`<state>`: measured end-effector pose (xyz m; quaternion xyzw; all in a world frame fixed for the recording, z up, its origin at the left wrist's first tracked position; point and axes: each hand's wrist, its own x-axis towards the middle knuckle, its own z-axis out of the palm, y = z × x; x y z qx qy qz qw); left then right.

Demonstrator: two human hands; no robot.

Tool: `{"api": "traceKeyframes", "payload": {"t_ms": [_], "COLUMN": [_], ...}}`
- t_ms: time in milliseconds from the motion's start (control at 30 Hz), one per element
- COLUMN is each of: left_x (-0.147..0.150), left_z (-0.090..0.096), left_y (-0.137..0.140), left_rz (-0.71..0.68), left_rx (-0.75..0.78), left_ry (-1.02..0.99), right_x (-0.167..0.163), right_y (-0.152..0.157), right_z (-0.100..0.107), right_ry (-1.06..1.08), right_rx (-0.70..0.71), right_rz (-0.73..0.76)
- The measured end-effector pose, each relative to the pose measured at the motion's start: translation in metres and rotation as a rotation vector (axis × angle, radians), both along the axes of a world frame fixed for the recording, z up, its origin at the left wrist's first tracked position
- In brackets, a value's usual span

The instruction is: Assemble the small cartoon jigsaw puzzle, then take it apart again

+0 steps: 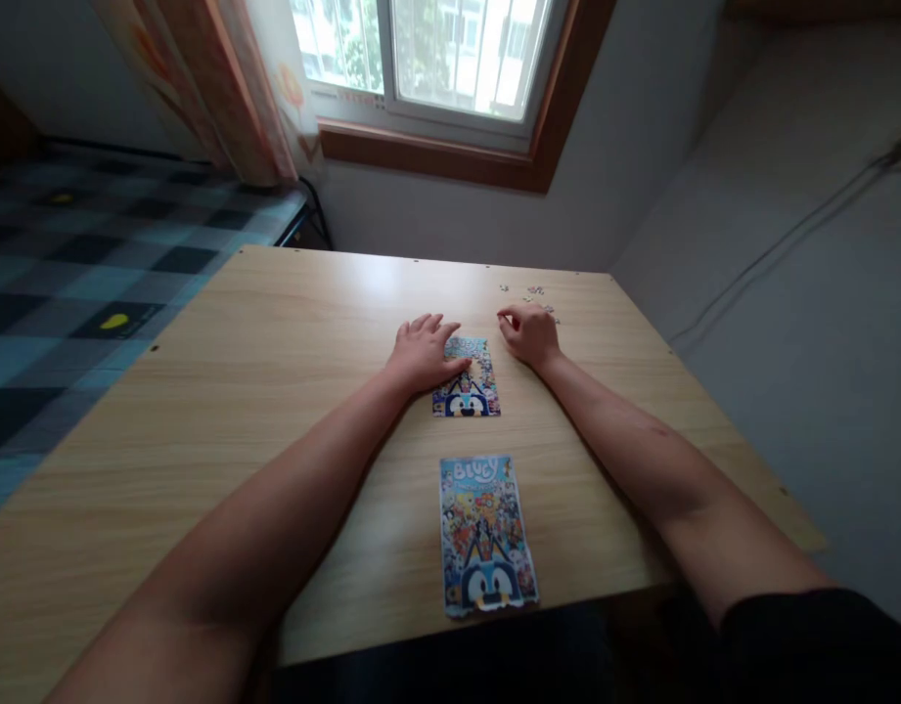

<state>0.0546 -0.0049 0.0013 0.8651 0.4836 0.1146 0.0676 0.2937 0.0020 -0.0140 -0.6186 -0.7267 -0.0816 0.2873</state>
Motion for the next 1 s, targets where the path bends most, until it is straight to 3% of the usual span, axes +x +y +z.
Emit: {"api": "traceKeyframes", "payload": {"t_ms": [500, 667, 833, 1000], "left_x": [-0.001, -0.001, -0.015, -0.033], "left_z": [-0.003, -0.005, -0.005, -0.005], "left_y": [0.004, 0.008, 0.023, 0.030], "left_rz": [0.003, 0.002, 0.139, 0.337], "left_rx": [0.038, 0.034, 0.077, 0.123], "left_ry": [0.020, -0.074, -0.256, -0.209], "right_x": [-0.006, -0.007, -0.010, -0.016], "right_y": [-0.001, -0.001, -0.002, -0.002], "right_z": [0.004, 0.005, 0.007, 0.009], "right_ry": [-0.044, -0.036, -0.036, -0.043], "right_rx": [-0.124, -0.150, -0.211, -0.294], "right_rz": [-0.088, -0.114, -0.151, -0.168]}}
